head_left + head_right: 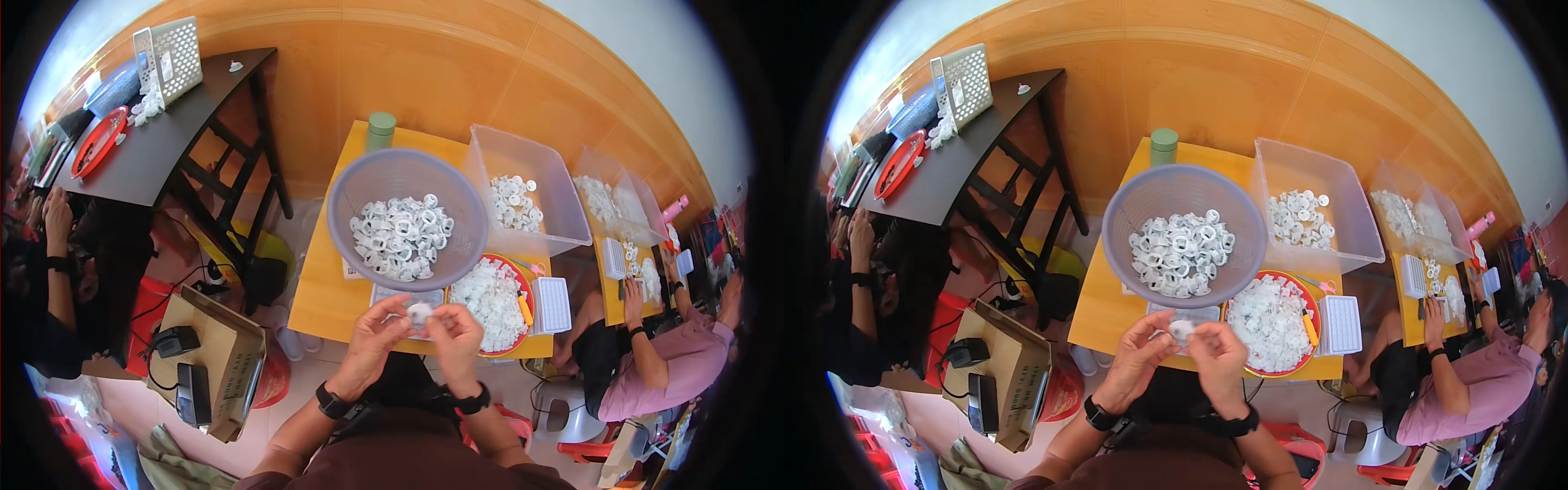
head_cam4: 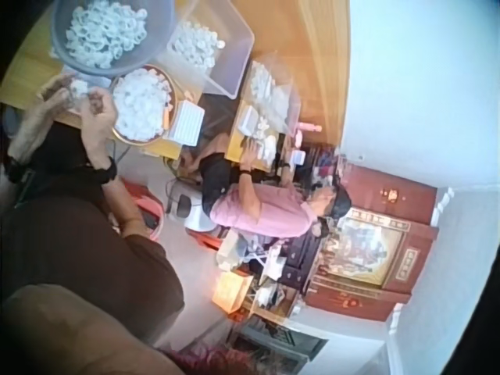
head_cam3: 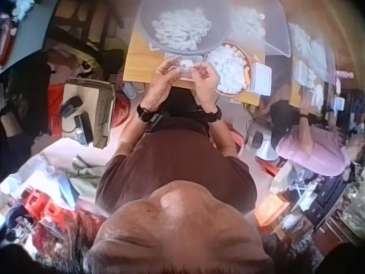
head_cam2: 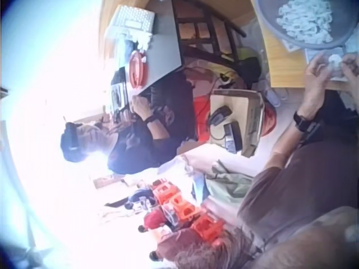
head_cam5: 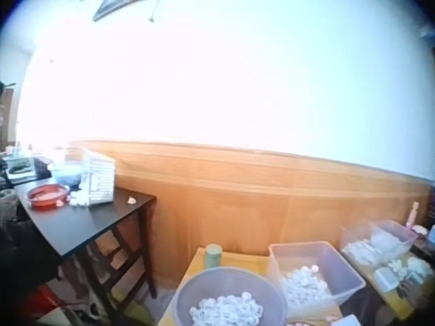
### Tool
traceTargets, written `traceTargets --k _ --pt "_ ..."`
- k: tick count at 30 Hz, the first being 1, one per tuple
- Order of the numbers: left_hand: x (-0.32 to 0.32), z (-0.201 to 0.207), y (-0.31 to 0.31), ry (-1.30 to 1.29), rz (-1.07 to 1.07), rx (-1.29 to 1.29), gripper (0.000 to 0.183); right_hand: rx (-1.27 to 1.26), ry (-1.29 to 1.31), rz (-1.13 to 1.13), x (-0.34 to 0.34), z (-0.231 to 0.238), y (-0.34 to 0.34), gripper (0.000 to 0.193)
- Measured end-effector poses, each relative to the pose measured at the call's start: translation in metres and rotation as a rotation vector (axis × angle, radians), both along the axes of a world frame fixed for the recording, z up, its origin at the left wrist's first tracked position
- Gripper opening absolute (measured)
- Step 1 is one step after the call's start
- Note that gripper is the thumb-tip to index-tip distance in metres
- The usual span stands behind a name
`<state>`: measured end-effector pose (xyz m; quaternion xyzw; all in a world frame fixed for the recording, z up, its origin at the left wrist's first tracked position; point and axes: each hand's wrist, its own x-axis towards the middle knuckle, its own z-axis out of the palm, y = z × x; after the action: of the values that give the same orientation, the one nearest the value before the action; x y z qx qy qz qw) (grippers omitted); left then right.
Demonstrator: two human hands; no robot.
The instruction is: Assembling small white plastic components and placing them into a grid-like tray.
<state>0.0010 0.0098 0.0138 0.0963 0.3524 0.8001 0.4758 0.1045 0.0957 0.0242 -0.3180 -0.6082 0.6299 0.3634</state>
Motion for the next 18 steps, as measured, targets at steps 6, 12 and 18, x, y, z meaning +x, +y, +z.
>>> traceTargets --k 6,12,18 --pt "-0.017 0.044 -0.036 0.16 -0.044 -0.033 0.017 0.501 -0.021 -0.22 0.024 0.035 0.133 0.007" --pt "-0.016 0.134 -0.079 0.803 0.25 0.705 0.009 0.742 -0.255 -0.302 0.016 0.072 0.111 0.011" --pt "0.015 0.174 -0.077 0.922 0.464 0.72 0.006 0.777 -0.551 0.284 0.005 -0.005 0.042 0.021"
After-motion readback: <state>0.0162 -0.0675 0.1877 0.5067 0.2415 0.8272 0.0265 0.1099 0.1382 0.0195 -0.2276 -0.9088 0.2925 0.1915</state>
